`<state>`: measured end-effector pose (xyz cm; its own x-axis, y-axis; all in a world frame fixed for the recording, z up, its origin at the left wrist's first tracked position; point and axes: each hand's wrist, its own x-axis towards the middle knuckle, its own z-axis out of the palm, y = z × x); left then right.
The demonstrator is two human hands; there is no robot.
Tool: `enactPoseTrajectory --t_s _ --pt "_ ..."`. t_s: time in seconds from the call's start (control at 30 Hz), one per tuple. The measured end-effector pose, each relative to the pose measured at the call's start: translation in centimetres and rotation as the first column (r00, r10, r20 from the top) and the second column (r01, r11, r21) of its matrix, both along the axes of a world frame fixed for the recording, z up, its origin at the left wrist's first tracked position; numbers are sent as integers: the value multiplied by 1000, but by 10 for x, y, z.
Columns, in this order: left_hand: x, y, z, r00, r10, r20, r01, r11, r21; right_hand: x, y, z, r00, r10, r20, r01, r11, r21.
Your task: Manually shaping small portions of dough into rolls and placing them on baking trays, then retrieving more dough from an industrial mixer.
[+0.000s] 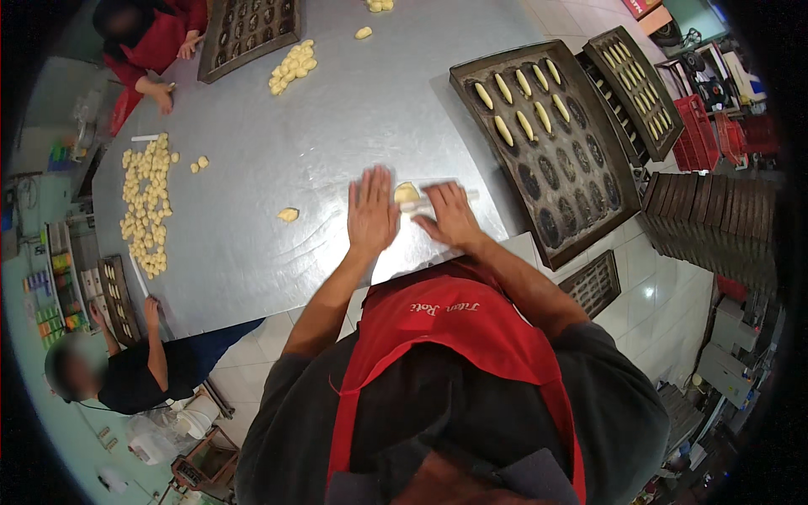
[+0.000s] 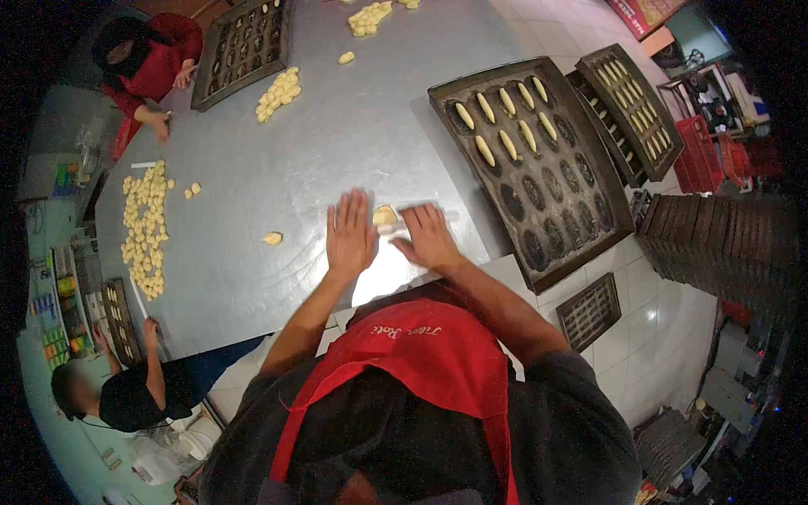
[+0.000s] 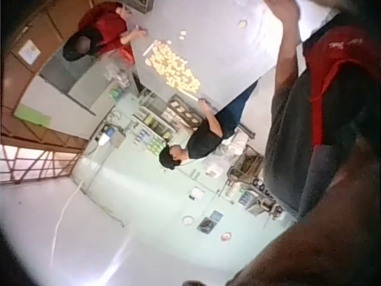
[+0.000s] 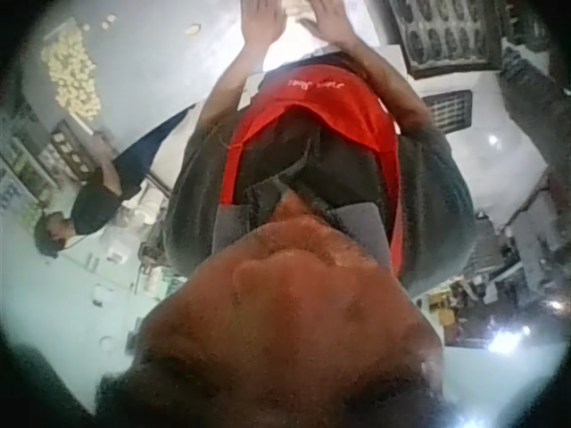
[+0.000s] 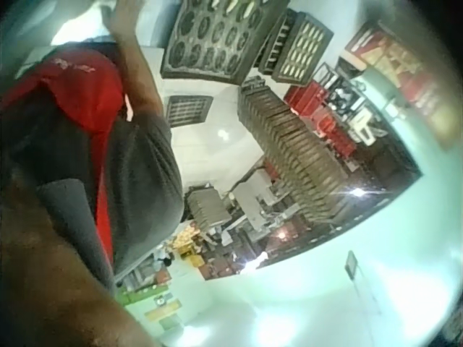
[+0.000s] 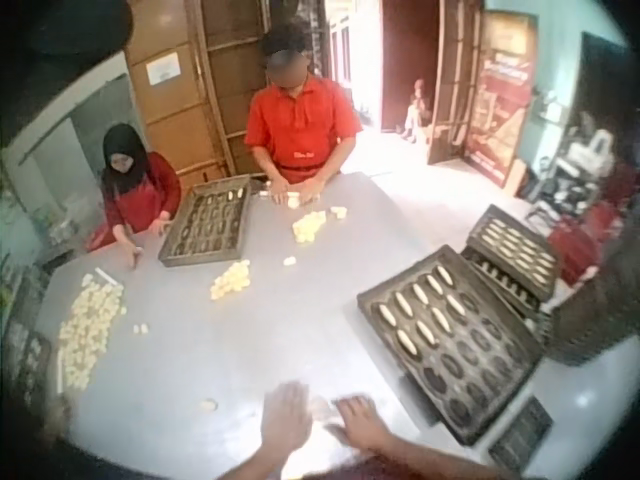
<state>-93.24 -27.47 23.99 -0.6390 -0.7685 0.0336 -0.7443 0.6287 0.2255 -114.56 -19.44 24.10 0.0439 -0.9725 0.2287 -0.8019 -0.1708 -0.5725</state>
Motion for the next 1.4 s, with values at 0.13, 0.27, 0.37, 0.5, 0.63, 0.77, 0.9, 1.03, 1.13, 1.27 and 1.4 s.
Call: enactPoseTrajectory --t_s 0.13,0.27,0.37,0.5,0.63,0.77,0.9,1.03,1.13,1.27,1.4 --pt "12 53 19 968 -252 -15 252 960 124 -21 13 -10 987 -13 159 -28 968 250" --pt "-4 45 19 934 -194 -300 262 942 208 -20 -23 5 933 -352 -80 360 924 132" --pt "-33 19 26 948 43 -314 -12 995 100 -3 -36 10 979 -61 -193 57 998 -24" --pt "-4 45 8 968 -64 -241 90 991 97 12 8 -3 955 82 -286 -104 993 -64" --pt "10 64 15 970 -153 -191 164 986 44 22 9 5 953 68 -294 -78 997 -22" --pt "13 37 29 926 10 -377 77 974 215 44 -88 -11 998 -58 37 50 978 204" --pt "64 5 33 860 259 -441 -225 966 129 69 -47 -5 958 61 -280 -34 994 101" --pt "151 -27 17 867 395 -304 -458 872 -173 79 14 10 947 99 -306 -19 967 254" --pt "183 -38 -1 923 268 -277 -267 963 41 68 -61 9 931 8 -365 13 998 56" --pt "168 -31 19 828 440 -348 -397 898 191 65 -73 5 970 -70 -231 44 992 -116" --pt "182 -35 15 804 462 -375 -398 886 239 54 -18 30 997 34 65 -35 999 16"
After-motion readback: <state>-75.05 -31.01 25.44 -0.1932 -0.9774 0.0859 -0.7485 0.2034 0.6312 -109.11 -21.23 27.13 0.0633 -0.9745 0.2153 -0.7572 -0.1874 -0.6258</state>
